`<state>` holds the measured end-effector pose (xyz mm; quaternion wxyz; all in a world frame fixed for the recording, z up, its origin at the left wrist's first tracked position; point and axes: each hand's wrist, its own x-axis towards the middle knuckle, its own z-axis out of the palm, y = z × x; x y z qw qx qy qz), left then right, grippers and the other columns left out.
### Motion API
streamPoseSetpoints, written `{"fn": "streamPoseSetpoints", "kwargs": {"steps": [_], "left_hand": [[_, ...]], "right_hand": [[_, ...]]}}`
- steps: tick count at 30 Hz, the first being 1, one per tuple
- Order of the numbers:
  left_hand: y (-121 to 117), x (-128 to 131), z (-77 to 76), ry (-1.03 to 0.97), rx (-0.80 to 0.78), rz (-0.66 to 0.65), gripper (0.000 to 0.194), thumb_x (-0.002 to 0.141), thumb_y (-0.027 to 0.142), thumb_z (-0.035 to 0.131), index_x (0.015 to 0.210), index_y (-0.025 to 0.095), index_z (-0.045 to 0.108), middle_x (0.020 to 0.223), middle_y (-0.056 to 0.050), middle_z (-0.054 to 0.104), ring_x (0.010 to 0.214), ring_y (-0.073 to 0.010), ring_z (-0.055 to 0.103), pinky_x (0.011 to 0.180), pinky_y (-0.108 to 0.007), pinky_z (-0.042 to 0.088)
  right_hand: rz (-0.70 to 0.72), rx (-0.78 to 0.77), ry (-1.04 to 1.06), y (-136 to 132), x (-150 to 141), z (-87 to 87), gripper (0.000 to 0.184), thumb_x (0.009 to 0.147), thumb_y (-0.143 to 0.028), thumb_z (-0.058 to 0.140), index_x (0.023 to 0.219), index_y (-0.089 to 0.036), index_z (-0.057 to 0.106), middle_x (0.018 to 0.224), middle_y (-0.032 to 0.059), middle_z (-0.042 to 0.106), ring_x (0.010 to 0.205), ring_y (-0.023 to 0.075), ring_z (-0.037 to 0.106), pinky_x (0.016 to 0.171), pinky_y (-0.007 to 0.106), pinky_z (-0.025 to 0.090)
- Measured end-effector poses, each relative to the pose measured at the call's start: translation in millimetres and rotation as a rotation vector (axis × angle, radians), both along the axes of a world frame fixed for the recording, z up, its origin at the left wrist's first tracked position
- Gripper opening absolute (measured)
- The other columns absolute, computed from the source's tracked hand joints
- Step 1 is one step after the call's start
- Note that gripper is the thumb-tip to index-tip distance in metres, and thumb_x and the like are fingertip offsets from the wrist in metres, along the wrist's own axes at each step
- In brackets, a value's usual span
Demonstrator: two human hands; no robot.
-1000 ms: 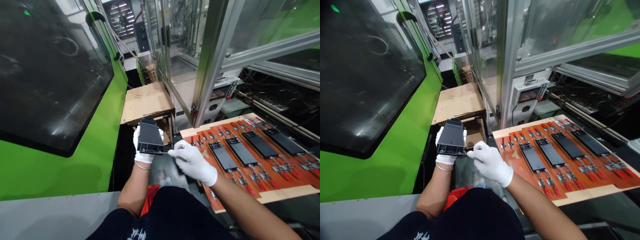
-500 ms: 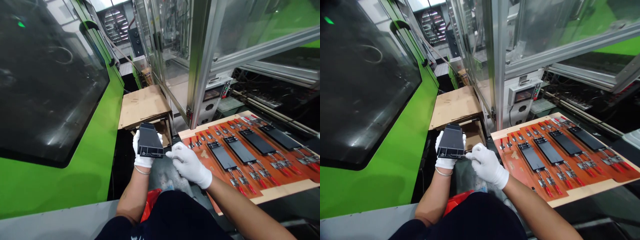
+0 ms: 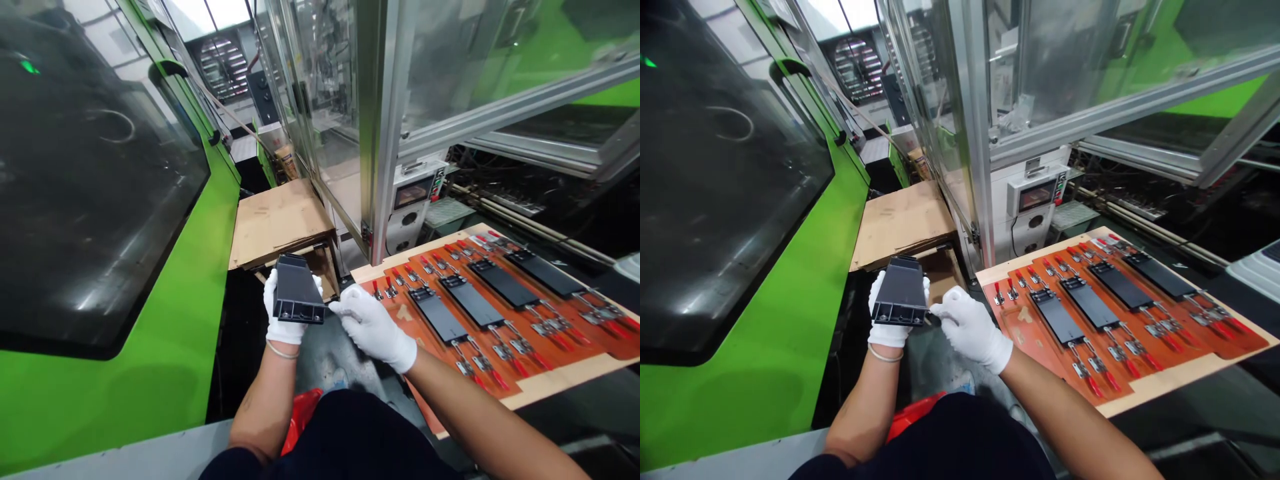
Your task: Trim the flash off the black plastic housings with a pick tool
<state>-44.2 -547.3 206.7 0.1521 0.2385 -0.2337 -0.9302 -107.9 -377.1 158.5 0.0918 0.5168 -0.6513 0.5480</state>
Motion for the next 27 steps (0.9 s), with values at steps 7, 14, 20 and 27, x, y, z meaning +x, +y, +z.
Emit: {"fn": "streamPoseSetpoints", "kwargs": {"steps": [7,14,20,27], "left_hand": [[4.1,-6.2,1.8,-0.023,-0.001,0.03,0.053,0.1,0.051,0.041,0.077,0.016,0.074,0.074,-0.012,0.077,0.067,-0.0277,0.074,0.068,-0.042,0.062],[5.0,-13.6,1.8,-0.044,-0.004,-0.006,0.057,0.101,0.055,0.035,0.077,0.018,0.073,0.072,-0.011,0.076,0.067,-0.0264,0.073,0.068,-0.041,0.062],[7.0,-15.8,3.4,-0.06,0.004,0.017,0.057,0.099,0.056,0.04,0.081,0.014,0.074,0.074,-0.013,0.076,0.066,-0.0271,0.073,0.065,-0.04,0.06],[9.1,-20.2,3.5,-0.03,0.004,-0.047,0.061,0.098,0.058,0.041,0.082,0.009,0.073,0.074,-0.018,0.073,0.067,-0.0268,0.071,0.063,-0.039,0.06]], "right_hand": [[0.025,0.005,-0.062,3.5,-3.2,1.6,0.023,0.09,-0.007,0.05,0.074,-0.022,0.056,0.073,-0.0012,0.049,0.071,0.0155,0.052,0.067,0.028,0.045],[0.068,0.028,-0.049,4.6,-3.7,-2.9,0.024,0.086,-0.004,0.05,0.075,-0.022,0.062,0.079,0.0001,0.051,0.072,0.0142,0.055,0.065,0.025,0.046],[0.004,-0.004,-0.012,3.8,-10.4,-0.5,0.023,0.084,-0.003,0.051,0.075,-0.022,0.06,0.076,-0.0004,0.05,0.071,0.015,0.052,0.065,0.026,0.045],[0.005,-0.027,-0.028,-1.2,-10.7,4.1,0.026,0.081,0.0,0.05,0.078,-0.023,0.062,0.077,0.0,0.051,0.072,0.0155,0.053,0.066,0.027,0.047]]}}
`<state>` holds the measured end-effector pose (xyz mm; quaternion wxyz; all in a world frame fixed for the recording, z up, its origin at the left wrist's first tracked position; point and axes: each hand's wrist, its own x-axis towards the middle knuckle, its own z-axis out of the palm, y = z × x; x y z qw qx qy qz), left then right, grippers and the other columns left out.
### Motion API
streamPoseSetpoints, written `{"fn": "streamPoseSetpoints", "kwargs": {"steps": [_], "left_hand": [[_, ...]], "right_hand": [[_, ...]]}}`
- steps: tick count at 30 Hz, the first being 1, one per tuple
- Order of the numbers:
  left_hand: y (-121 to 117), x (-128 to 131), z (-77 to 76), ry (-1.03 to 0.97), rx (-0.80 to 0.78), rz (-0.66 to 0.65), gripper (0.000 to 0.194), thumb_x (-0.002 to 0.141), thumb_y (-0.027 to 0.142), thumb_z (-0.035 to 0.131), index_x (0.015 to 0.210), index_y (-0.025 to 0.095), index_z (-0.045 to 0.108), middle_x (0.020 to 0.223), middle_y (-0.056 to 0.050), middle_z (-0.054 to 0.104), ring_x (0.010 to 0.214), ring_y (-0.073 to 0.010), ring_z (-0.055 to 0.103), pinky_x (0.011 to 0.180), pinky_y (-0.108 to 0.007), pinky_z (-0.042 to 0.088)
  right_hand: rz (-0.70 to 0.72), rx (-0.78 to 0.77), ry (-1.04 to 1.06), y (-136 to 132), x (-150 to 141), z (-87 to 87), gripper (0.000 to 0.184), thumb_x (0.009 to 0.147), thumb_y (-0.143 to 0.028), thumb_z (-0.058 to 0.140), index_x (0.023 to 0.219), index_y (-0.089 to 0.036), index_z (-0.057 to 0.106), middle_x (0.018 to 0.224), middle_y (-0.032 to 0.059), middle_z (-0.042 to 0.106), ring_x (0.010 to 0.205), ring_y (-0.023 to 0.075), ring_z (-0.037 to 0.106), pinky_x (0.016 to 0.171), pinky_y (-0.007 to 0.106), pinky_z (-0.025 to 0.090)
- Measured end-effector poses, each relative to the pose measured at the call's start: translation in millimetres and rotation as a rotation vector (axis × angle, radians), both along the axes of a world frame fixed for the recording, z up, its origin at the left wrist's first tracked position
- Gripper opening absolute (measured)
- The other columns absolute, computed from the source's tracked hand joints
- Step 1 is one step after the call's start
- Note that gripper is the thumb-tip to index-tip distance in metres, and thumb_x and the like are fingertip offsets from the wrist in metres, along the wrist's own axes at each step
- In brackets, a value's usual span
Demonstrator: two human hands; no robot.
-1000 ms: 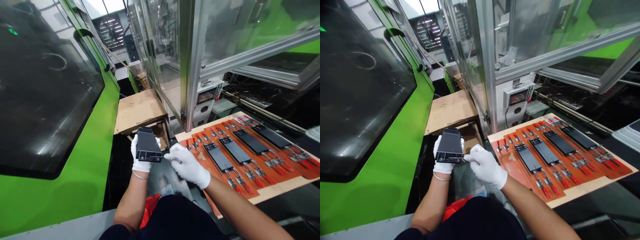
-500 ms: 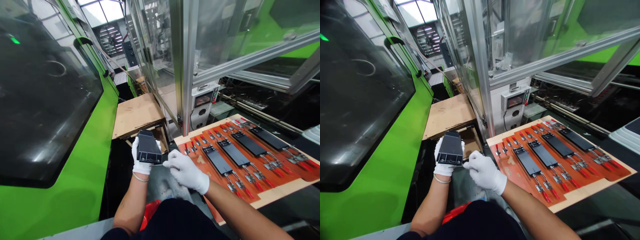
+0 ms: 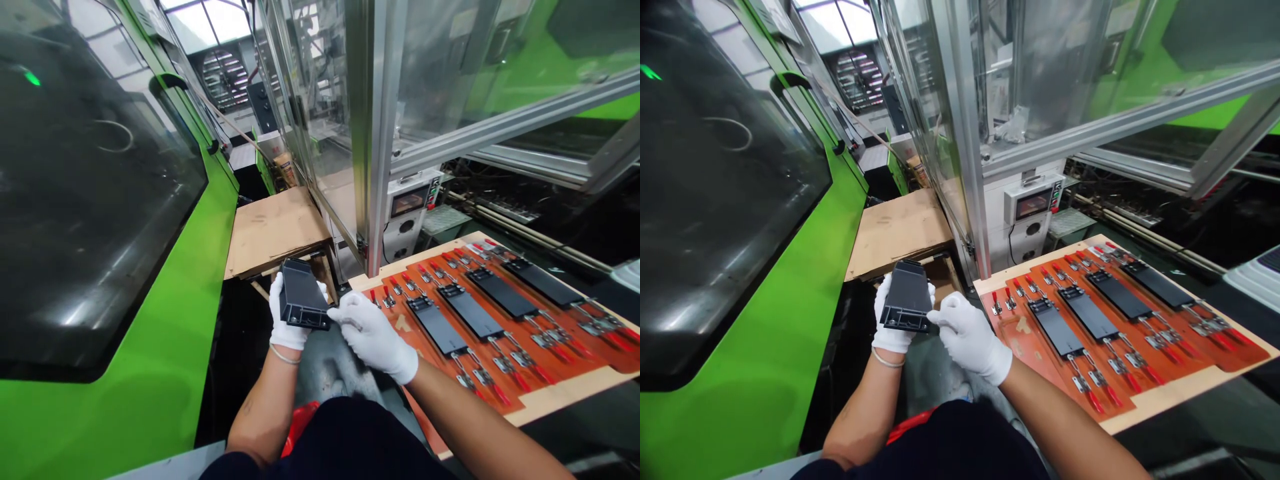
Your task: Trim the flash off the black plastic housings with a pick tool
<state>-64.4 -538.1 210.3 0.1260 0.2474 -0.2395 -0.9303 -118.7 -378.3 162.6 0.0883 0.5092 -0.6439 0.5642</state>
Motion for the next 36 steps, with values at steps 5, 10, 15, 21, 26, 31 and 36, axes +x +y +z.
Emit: {"fn": "streamPoseSetpoints", "kwargs": {"steps": [5,10,15,21,26,31,36], "left_hand": [[-2.0,-4.1,-8.8,-0.024,-0.008,-0.071,0.062,0.097,0.061,0.041,0.088,0.008,0.073,0.079,-0.018,0.074,0.067,-0.0282,0.072,0.061,-0.04,0.061],[-5.1,-8.6,-16.7,0.056,0.0,-0.085,0.057,0.092,0.06,0.052,0.091,0.008,0.073,0.081,-0.018,0.074,0.072,-0.0286,0.073,0.069,-0.042,0.062],[-1.8,-13.9,-13.4,0.027,0.011,-0.114,0.06,0.094,0.062,0.048,0.089,0.008,0.073,0.079,-0.017,0.073,0.068,-0.0285,0.072,0.064,-0.042,0.061],[1.1,-16.3,-10.6,0.01,0.031,-0.123,0.059,0.092,0.063,0.05,0.086,0.009,0.073,0.077,-0.016,0.071,0.065,-0.0268,0.069,0.063,-0.042,0.061],[1.4,-16.0,-10.9,0.024,0.02,-0.075,0.056,0.092,0.062,0.052,0.085,0.01,0.073,0.076,-0.015,0.072,0.067,-0.0281,0.071,0.07,-0.047,0.062],[4.5,-17.7,-8.6,0.006,0.031,-0.074,0.059,0.094,0.063,0.046,0.081,0.011,0.073,0.072,-0.014,0.071,0.067,-0.0273,0.07,0.07,-0.047,0.062],[7.6,-20.0,-9.8,-0.042,0.027,-0.061,0.065,0.095,0.066,0.039,0.078,0.012,0.071,0.067,-0.013,0.069,0.065,-0.0275,0.071,0.07,-0.046,0.062]], "right_hand": [[-0.001,0.033,0.102,-3.7,-1.4,-5.0,0.027,0.08,-0.002,0.053,0.085,-0.023,0.068,0.08,0.0006,0.053,0.072,0.0156,0.054,0.064,0.026,0.046],[-0.047,0.006,0.015,-2.9,-6.3,-4.7,0.031,0.081,0.0,0.049,0.089,-0.023,0.068,0.08,0.0012,0.054,0.076,0.0165,0.055,0.069,0.027,0.05],[-0.033,0.023,0.025,-0.6,-10.3,-5.8,0.034,0.078,0.001,0.049,0.091,-0.023,0.068,0.081,0.0014,0.054,0.075,0.0162,0.055,0.066,0.026,0.049],[-0.034,0.051,0.013,-0.2,-5.4,-7.3,0.028,0.08,-0.001,0.053,0.086,-0.023,0.068,0.082,0.0008,0.054,0.074,0.0154,0.056,0.066,0.026,0.049],[-0.026,0.03,0.005,0.4,-6.2,-3.8,0.029,0.084,-0.001,0.051,0.09,-0.023,0.069,0.083,0.0012,0.055,0.076,0.0154,0.057,0.069,0.027,0.051],[-0.011,0.053,0.02,1.5,-5.9,1.6,0.025,0.087,-0.003,0.051,0.079,-0.022,0.065,0.081,0.0008,0.054,0.073,0.014,0.056,0.065,0.025,0.049],[-0.039,-0.014,0.01,-4.9,-3.4,2.6,0.028,0.088,-0.002,0.049,0.09,-0.023,0.067,0.083,0.0012,0.054,0.075,0.0149,0.057,0.067,0.026,0.051]]}}
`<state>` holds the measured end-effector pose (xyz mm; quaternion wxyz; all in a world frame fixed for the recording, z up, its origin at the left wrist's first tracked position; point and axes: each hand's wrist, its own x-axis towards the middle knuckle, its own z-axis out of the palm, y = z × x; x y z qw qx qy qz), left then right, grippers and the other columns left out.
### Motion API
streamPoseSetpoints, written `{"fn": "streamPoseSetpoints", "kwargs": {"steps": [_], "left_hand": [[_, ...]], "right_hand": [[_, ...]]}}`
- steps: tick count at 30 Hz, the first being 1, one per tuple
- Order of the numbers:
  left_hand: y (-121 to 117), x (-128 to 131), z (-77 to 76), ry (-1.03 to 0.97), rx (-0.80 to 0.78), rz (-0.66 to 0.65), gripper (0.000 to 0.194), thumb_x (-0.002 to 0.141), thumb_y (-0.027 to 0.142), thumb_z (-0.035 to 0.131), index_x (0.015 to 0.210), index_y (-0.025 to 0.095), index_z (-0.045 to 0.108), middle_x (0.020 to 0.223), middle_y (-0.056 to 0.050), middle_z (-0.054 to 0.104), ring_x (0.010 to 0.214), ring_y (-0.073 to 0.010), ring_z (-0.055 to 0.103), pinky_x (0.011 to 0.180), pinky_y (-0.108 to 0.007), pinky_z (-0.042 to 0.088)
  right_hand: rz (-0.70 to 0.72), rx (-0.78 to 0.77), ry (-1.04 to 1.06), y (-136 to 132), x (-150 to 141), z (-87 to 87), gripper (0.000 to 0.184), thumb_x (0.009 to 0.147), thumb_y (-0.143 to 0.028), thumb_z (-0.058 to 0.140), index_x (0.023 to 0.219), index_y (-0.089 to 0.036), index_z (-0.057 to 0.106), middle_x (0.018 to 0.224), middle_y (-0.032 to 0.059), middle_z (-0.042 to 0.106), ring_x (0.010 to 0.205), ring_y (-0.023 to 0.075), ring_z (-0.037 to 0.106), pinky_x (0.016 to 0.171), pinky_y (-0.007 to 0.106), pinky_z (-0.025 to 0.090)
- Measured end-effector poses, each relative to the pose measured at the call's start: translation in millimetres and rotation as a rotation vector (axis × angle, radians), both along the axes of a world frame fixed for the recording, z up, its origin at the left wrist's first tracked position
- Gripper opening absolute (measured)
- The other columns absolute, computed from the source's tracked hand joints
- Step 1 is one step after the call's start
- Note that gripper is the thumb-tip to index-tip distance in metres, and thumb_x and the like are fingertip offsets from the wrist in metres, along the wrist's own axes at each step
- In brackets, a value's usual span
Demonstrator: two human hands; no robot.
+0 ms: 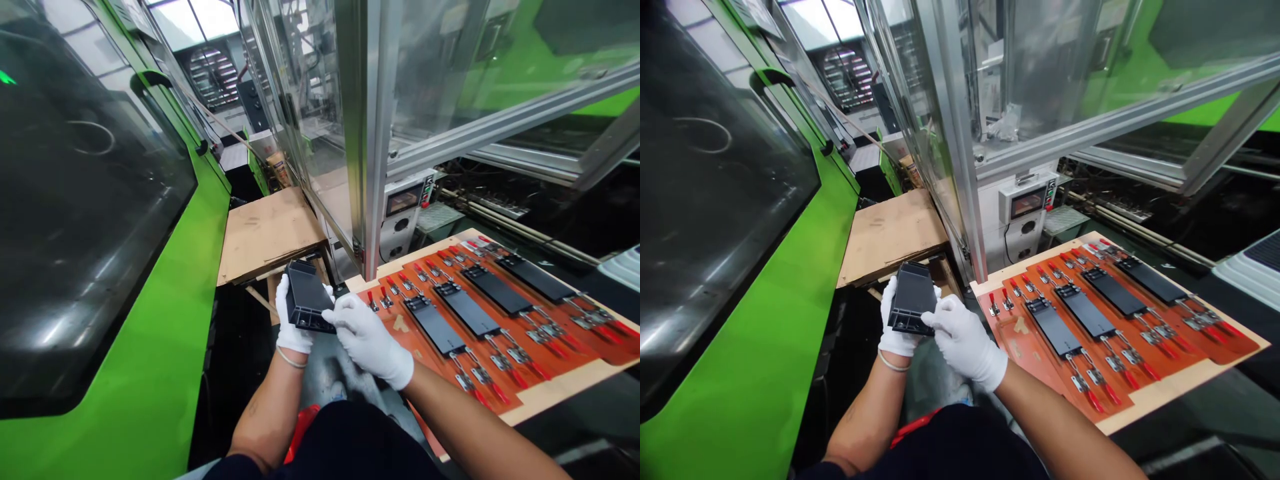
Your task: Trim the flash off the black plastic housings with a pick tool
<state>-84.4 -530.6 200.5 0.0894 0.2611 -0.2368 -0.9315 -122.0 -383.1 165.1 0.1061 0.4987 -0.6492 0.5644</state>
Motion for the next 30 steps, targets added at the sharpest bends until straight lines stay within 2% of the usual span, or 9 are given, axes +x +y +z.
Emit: {"fn": "streamPoseSetpoints", "kwargs": {"steps": [4,7,13,18,23,26,30], "left_hand": [[-1.6,0.2,-5.5,0.002,-0.007,-0.047,0.066,0.092,0.069,0.041,0.08,0.012,0.071,0.073,-0.016,0.071,0.063,-0.0278,0.069,0.068,-0.048,0.062],[-2.0,0.0,-7.7,0.035,-0.009,-0.02,0.065,0.093,0.068,0.043,0.081,0.011,0.071,0.074,-0.017,0.072,0.062,-0.0276,0.07,0.068,-0.047,0.062],[-0.1,-1.3,-3.3,-0.001,-0.002,-0.015,0.066,0.093,0.068,0.041,0.08,0.01,0.069,0.073,-0.017,0.072,0.062,-0.0275,0.07,0.061,-0.042,0.061],[1.6,-2.8,-2.4,-0.031,-0.02,0.047,0.061,0.093,0.067,0.044,0.079,0.012,0.068,0.07,-0.014,0.071,0.059,-0.0256,0.069,0.063,-0.042,0.062],[-4.5,-1.0,-4.8,-0.002,0.016,0.113,0.058,0.095,0.062,0.043,0.079,0.013,0.07,0.068,-0.013,0.071,0.062,-0.0275,0.071,0.06,-0.042,0.061],[-13.8,2.8,-3.6,0.09,-0.007,0.172,0.054,0.095,0.059,0.045,0.088,0.013,0.073,0.076,-0.013,0.075,0.071,-0.0278,0.074,0.068,-0.042,0.062],[-29.8,9.1,2.6,0.352,-0.173,0.239,0.061,0.085,0.065,0.058,0.115,0.013,0.071,0.1,-0.015,0.079,0.086,-0.0274,0.076,0.077,-0.041,0.063]], "right_hand": [[0.017,0.001,0.02,-3.3,0.5,-4.3,0.025,0.087,-0.003,0.051,0.084,-0.023,0.065,0.082,0.0009,0.054,0.073,0.0145,0.057,0.065,0.025,0.049],[0.016,-0.031,-0.033,-3.8,-1.5,-4.9,0.024,0.09,-0.004,0.051,0.083,-0.023,0.065,0.081,0.0008,0.054,0.074,0.0145,0.057,0.068,0.025,0.051],[0.035,0.001,0.025,-3.9,-3.8,-3.9,0.025,0.089,-0.004,0.051,0.086,-0.023,0.067,0.081,0.0005,0.054,0.073,0.0141,0.056,0.065,0.025,0.049],[0.025,-0.006,-0.02,-6.0,-3.5,-3.1,0.025,0.091,-0.005,0.05,0.084,-0.022,0.067,0.082,0.0012,0.055,0.075,0.0143,0.057,0.069,0.026,0.05],[0.091,0.044,-0.077,1.7,-1.2,-0.7,0.025,0.091,-0.005,0.051,0.077,-0.022,0.065,0.082,0.0009,0.056,0.074,0.0135,0.059,0.067,0.025,0.05],[0.016,0.007,-0.147,13.2,1.5,0.8,0.023,0.094,-0.008,0.052,0.084,-0.022,0.068,0.084,0.0013,0.059,0.077,0.0142,0.061,0.072,0.027,0.054],[-0.151,-0.013,-0.191,26.0,11.0,4.4,0.021,0.094,-0.009,0.053,0.087,-0.022,0.068,0.087,0.0027,0.062,0.081,0.0159,0.063,0.076,0.03,0.056]]}}
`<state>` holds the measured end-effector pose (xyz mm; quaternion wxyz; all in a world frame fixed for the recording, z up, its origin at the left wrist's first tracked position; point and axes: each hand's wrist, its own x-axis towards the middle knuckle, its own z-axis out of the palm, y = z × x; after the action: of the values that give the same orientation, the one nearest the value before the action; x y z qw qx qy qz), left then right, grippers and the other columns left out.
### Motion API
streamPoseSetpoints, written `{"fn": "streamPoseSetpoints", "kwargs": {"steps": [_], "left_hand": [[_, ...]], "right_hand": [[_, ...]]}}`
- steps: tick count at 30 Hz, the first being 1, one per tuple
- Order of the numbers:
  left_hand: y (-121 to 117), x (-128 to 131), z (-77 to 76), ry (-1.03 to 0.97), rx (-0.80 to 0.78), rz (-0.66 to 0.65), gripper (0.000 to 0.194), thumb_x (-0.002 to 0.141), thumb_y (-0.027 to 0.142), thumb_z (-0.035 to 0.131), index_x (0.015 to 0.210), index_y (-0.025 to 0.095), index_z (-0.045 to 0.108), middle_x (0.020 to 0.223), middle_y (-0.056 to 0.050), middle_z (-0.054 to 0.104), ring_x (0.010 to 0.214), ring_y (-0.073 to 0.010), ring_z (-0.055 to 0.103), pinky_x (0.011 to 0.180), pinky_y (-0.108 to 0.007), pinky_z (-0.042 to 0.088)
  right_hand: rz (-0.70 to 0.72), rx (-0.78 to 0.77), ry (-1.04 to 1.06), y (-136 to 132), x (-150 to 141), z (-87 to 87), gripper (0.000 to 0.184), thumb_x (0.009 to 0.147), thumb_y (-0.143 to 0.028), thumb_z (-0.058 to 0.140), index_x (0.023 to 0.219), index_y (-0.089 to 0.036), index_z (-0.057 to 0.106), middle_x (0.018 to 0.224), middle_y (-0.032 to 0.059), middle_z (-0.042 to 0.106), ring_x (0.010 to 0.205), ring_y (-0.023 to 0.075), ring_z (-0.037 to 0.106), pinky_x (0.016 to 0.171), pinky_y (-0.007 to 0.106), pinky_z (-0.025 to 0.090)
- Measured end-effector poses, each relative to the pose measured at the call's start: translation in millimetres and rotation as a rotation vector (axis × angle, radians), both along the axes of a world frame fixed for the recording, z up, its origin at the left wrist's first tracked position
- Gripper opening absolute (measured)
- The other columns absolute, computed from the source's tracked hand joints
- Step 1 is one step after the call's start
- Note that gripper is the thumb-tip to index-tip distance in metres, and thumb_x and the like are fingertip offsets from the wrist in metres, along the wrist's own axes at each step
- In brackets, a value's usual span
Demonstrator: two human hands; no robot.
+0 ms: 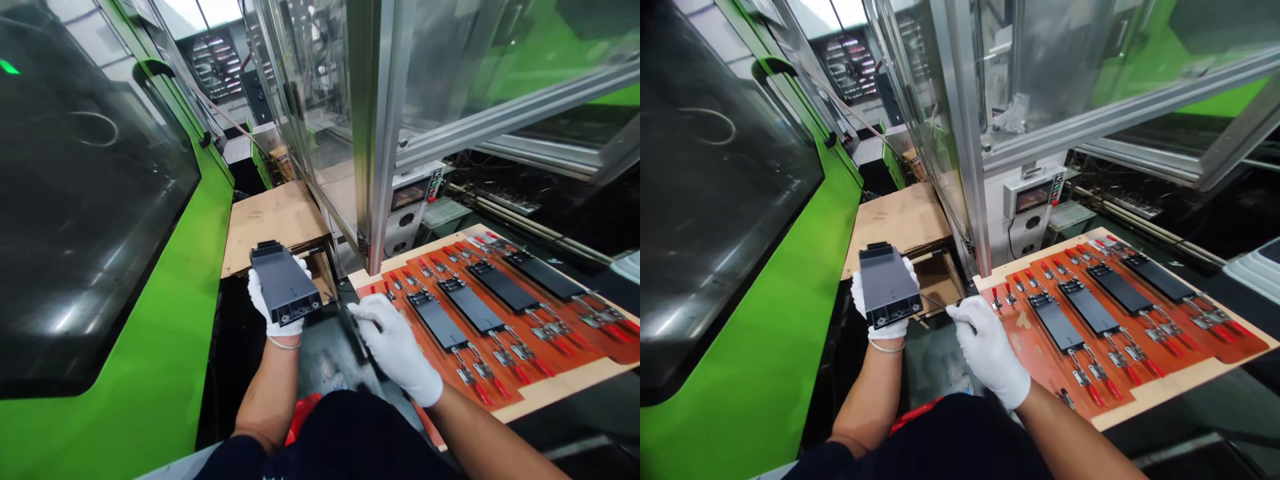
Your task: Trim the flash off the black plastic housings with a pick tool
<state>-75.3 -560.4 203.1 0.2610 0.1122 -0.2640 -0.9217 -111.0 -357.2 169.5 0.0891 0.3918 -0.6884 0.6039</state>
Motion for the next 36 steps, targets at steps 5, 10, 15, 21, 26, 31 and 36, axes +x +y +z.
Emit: {"fn": "streamPoseSetpoints", "kwargs": {"steps": [5,10,15,21,26,31,36], "left_hand": [[-14.5,6.6,10.6,0.249,-0.211,0.003,0.064,0.082,0.064,0.065,0.132,0.024,0.062,0.118,-0.008,0.077,0.103,-0.0263,0.074,0.087,-0.04,0.062],[-13.3,10.9,18.1,0.294,-0.28,-0.019,0.073,0.078,0.066,0.07,0.136,0.023,0.057,0.122,-0.008,0.075,0.105,-0.0262,0.073,0.089,-0.04,0.063],[-4.4,12.8,23.1,0.274,-0.35,0.076,0.071,0.078,0.066,0.07,0.134,0.023,0.063,0.123,-0.007,0.075,0.1,-0.0264,0.073,0.084,-0.04,0.064],[0.6,13.3,24.9,0.231,-0.41,0.154,0.067,0.078,0.07,0.065,0.128,0.025,0.069,0.123,-0.005,0.075,0.101,-0.0247,0.072,0.085,-0.038,0.064],[6.6,14.1,28.9,0.168,-0.451,0.212,0.064,0.083,0.07,0.057,0.129,0.028,0.07,0.13,-0.005,0.072,0.104,-0.0249,0.07,0.086,-0.037,0.062],[4.0,17.0,27.1,0.159,-0.44,0.221,0.068,0.081,0.07,0.06,0.134,0.026,0.065,0.134,-0.007,0.069,0.116,-0.0329,0.065,0.09,-0.045,0.059],[1.8,17.5,26.7,0.202,-0.359,0.212,0.06,0.082,0.064,0.064,0.125,0.023,0.068,0.122,-0.009,0.074,0.111,-0.0317,0.067,0.089,-0.044,0.059]], "right_hand": [[-0.034,-0.011,0.019,1.8,17.1,6.9,0.024,0.094,-0.007,0.051,0.088,-0.022,0.069,0.083,0.0021,0.058,0.074,0.0142,0.06,0.071,0.027,0.056],[-0.083,0.014,0.07,-1.9,21.5,4.3,0.035,0.089,-0.002,0.047,0.104,-0.022,0.072,0.089,0.0045,0.059,0.08,0.0159,0.062,0.073,0.027,0.056],[-0.063,0.066,0.036,-3.5,28.1,2.2,0.029,0.089,-0.004,0.046,0.094,-0.022,0.069,0.085,0.004,0.058,0.078,0.0171,0.06,0.07,0.028,0.053],[0.001,0.057,-0.083,-4.0,32.2,4.1,0.024,0.095,-0.009,0.048,0.077,-0.022,0.059,0.076,0.0003,0.056,0.069,0.0144,0.058,0.067,0.026,0.052],[-0.13,0.029,0.061,-6.0,32.3,-1.4,0.036,0.088,-0.004,0.046,0.104,-0.022,0.072,0.091,0.0056,0.063,0.081,0.0165,0.063,0.07,0.027,0.053],[0.061,0.097,-0.269,-5.0,30.9,5.6,0.023,0.09,-0.013,0.049,0.083,-0.021,0.069,0.081,0.0025,0.067,0.077,0.0169,0.066,0.07,0.029,0.057],[0.049,0.003,-0.146,2.2,33.8,11.2,0.024,0.091,-0.01,0.05,0.089,-0.022,0.071,0.082,0.0025,0.065,0.077,0.0163,0.064,0.073,0.03,0.057]]}}
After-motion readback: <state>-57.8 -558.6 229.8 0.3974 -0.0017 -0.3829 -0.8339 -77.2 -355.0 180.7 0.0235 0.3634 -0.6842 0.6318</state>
